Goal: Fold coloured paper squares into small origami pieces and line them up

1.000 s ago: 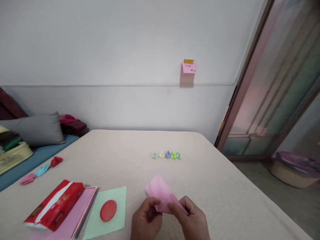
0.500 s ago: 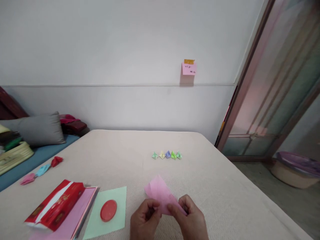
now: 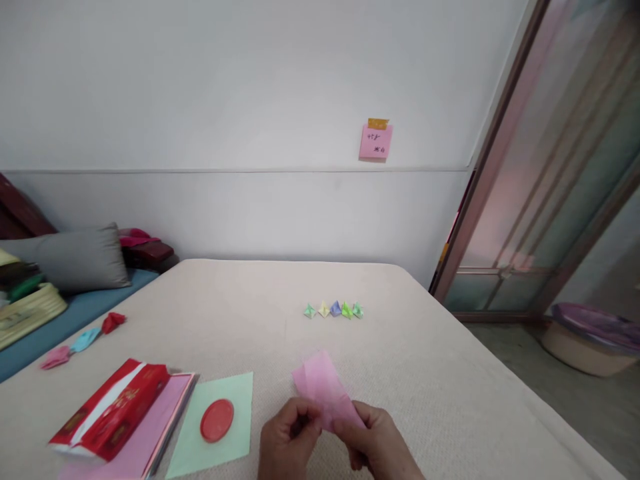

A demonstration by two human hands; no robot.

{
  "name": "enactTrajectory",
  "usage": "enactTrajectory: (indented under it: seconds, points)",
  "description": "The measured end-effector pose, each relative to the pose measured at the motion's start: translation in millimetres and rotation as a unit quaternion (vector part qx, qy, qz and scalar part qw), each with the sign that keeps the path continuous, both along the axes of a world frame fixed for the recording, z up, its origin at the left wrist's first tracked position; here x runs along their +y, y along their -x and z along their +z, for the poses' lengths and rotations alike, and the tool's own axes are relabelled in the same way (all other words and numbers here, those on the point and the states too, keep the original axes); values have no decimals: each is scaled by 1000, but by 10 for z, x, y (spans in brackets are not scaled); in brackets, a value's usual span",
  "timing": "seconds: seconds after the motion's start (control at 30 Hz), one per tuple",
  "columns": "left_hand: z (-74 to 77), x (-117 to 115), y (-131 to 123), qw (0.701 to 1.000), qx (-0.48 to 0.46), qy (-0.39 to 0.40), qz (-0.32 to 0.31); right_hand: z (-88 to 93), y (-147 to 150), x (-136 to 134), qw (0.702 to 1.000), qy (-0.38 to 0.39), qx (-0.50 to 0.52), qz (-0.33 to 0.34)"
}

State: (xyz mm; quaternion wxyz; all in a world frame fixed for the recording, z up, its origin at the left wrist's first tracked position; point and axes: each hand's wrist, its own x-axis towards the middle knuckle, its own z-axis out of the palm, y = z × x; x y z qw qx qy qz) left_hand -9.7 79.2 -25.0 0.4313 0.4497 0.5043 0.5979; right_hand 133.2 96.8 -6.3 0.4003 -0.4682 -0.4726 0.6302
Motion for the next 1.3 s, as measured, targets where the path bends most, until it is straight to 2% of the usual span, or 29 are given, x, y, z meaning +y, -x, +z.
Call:
enactTrajectory:
  seconds: [0.23, 0.37, 0.47, 0.57, 0.63, 0.73, 0.8, 0.93, 1.03, 1.1, 1.17, 1.3]
  points:
    - [30, -16, -30, 999, 41, 12, 10, -23, 78, -24, 999, -3, -15, -35]
    - [63, -14, -37, 999, 25, 20, 27, -67, 72, -33, 999, 20, 30, -10]
    - [122, -4, -27, 996, -58, 9, 66, -64, 27, -33, 994, 65, 84, 28]
    - [187, 6, -8, 979, -179, 29, 88, -49, -1, -27, 991, 58, 93, 80]
    - [218, 8, 11, 971, -224, 65, 54, -54, 9, -22, 992, 37, 60, 105]
    - [232, 10, 50, 959, -265, 97, -31, -95, 47, -14, 992, 24, 9, 121]
    - [221, 17, 87, 957, -272, 92, -40, -127, 62, -8, 993, 16, -1, 119]
    - [194, 47, 212, 977, -201, 78, -1, -120, 22, 4, 993, 15, -47, 104]
    - [212, 60, 295, 992, -79, 84, 46, -30, -28, -2, 997, 0, -65, 28]
    - [244, 52, 297, 994, -29, 92, 57, 53, -34, -26, 998, -24, -41, -51]
    - [276, 31, 256, 994, -9, 95, 47, 126, -8, -69, 994, -49, 6, -101]
    - [290, -23, 153, 998, 34, 49, 33, 165, 70, -164, 988, -70, 85, -109]
